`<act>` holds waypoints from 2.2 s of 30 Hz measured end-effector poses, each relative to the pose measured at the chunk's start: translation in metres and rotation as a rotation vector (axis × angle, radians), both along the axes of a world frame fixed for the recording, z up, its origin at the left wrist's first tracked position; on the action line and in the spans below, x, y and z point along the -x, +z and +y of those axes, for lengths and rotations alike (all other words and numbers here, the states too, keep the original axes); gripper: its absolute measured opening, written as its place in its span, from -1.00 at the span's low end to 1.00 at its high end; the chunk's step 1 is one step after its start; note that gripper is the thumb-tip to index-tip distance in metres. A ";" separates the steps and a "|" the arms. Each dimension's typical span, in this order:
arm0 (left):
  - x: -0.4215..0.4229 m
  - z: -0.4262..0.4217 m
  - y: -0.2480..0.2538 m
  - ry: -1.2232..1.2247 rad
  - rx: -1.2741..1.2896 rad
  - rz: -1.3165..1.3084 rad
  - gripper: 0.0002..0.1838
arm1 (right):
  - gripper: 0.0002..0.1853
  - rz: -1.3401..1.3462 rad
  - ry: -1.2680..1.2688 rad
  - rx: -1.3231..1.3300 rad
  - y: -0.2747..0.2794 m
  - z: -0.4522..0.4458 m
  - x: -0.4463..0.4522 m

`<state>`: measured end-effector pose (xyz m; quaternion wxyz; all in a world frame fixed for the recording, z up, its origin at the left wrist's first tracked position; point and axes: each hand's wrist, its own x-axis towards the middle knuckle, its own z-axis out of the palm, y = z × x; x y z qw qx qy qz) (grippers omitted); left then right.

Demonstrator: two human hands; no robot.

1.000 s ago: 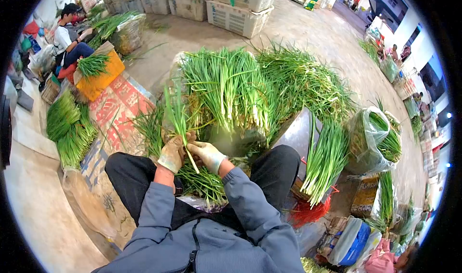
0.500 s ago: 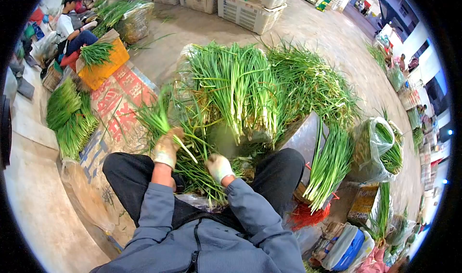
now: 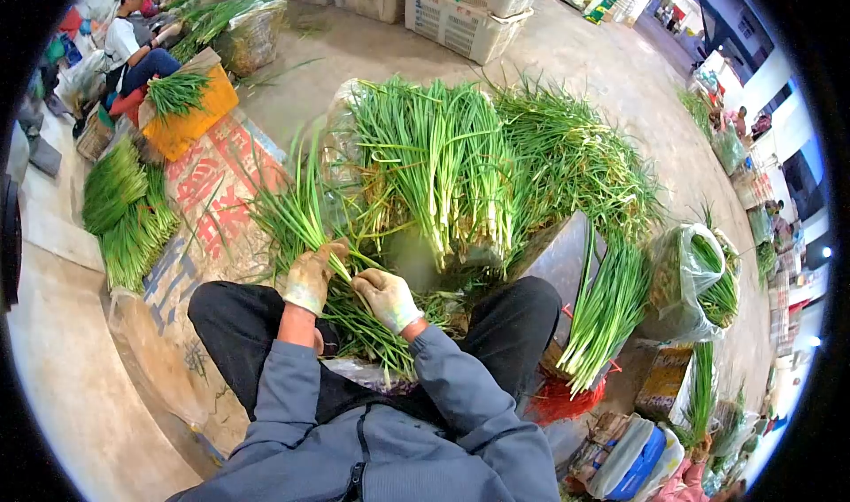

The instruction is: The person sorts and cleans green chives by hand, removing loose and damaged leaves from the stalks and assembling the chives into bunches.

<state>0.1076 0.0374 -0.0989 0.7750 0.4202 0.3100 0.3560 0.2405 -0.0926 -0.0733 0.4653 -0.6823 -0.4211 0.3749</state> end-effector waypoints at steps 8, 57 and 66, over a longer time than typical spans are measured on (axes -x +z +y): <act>0.020 0.036 0.011 0.616 0.263 -0.094 -0.65 | -0.46 -0.560 0.153 0.610 -0.079 -0.041 -0.027; -0.070 -0.020 0.005 -0.104 0.134 0.405 -0.69 | -0.55 -0.306 -0.081 0.341 0.022 -0.049 -0.007; -0.063 -0.040 0.027 -0.267 0.178 0.286 -0.83 | -0.55 -0.122 -0.149 0.030 -0.020 -0.040 -0.025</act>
